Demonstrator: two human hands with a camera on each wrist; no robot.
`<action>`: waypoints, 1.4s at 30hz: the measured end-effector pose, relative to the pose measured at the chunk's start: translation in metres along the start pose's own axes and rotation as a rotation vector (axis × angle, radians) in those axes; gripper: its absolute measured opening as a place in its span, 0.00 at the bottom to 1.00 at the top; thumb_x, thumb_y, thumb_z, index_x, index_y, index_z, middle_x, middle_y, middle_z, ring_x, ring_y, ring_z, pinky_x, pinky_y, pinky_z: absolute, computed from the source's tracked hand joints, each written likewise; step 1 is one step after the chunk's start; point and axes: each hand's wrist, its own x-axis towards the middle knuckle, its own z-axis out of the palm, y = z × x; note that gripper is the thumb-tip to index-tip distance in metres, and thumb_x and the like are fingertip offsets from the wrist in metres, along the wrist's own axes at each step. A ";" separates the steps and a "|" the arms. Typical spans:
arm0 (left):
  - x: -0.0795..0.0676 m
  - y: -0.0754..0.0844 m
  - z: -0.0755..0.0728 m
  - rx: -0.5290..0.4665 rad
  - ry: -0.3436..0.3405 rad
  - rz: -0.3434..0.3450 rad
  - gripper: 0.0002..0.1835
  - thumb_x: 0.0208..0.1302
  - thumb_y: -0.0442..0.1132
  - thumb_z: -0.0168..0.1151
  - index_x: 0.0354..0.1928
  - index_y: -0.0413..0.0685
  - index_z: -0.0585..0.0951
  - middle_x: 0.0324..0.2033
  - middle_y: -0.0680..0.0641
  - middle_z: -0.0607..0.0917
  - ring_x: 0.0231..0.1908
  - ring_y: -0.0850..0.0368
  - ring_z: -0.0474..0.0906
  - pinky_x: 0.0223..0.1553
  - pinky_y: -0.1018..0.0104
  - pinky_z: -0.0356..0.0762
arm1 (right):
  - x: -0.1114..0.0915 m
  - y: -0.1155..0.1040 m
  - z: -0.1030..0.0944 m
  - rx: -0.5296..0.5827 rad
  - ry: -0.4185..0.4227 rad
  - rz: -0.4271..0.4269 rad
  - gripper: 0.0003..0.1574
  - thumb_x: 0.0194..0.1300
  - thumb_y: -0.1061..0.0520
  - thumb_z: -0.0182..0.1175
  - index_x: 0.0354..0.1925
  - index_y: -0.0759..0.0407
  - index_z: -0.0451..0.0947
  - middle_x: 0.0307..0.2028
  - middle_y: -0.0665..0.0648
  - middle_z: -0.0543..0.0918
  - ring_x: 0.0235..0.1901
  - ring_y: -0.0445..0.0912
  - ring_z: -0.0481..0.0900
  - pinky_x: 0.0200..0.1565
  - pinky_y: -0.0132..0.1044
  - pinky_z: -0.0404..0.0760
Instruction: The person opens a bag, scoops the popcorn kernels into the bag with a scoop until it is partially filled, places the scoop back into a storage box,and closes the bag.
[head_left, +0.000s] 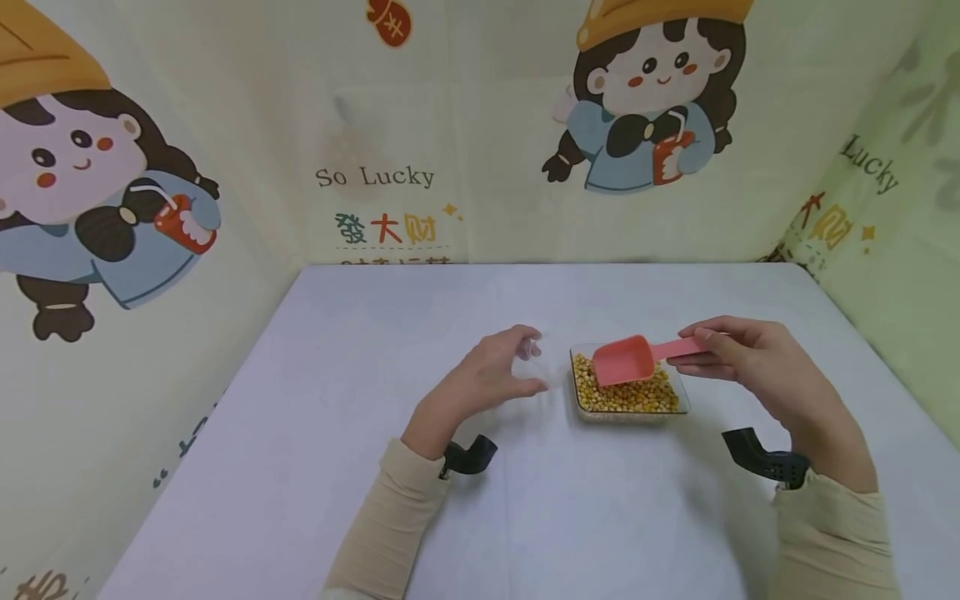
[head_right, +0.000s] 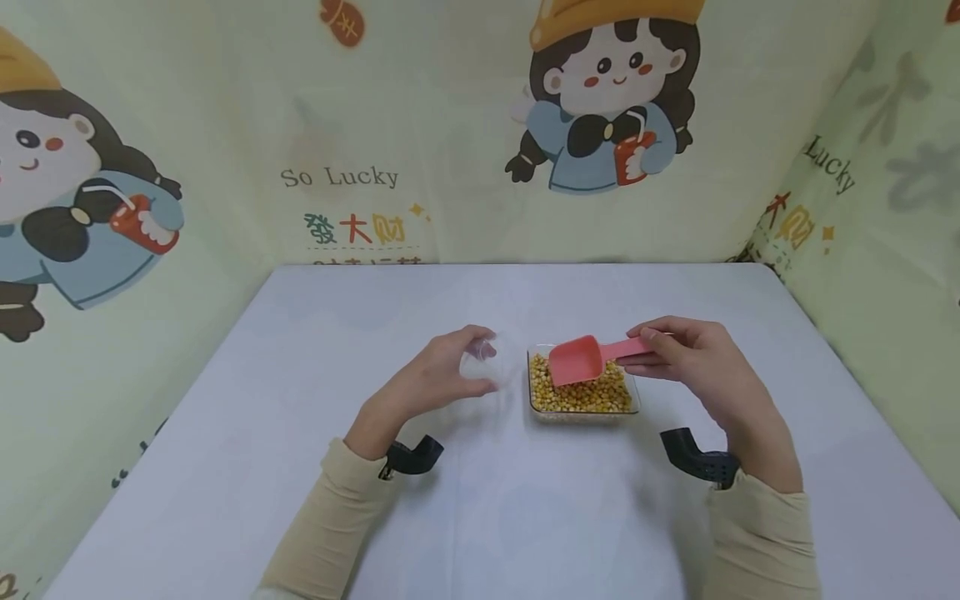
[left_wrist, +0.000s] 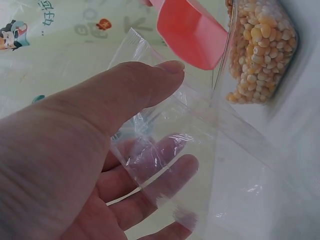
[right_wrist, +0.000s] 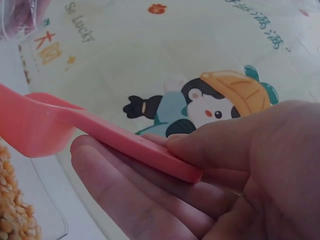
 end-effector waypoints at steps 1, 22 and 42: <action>0.000 0.000 0.000 0.001 -0.001 -0.003 0.36 0.59 0.45 0.73 0.66 0.45 0.69 0.54 0.45 0.83 0.57 0.49 0.78 0.57 0.57 0.77 | 0.000 0.000 -0.001 0.006 0.008 -0.005 0.33 0.76 0.40 0.47 0.64 0.63 0.69 0.48 0.48 0.87 0.47 0.42 0.87 0.48 0.22 0.79; 0.000 0.001 0.000 -0.025 -0.023 -0.021 0.35 0.59 0.44 0.72 0.67 0.44 0.69 0.54 0.43 0.82 0.57 0.47 0.77 0.58 0.56 0.75 | -0.011 -0.002 -0.011 -0.062 0.114 0.072 0.37 0.75 0.36 0.46 0.66 0.62 0.66 0.42 0.46 0.89 0.42 0.38 0.88 0.62 0.62 0.68; 0.000 0.001 0.000 0.000 -0.038 -0.027 0.37 0.59 0.45 0.72 0.68 0.44 0.69 0.55 0.45 0.83 0.57 0.51 0.77 0.59 0.57 0.76 | -0.016 -0.004 -0.015 -0.137 0.195 0.122 0.38 0.74 0.35 0.48 0.64 0.64 0.68 0.36 0.43 0.90 0.37 0.33 0.88 0.59 0.67 0.66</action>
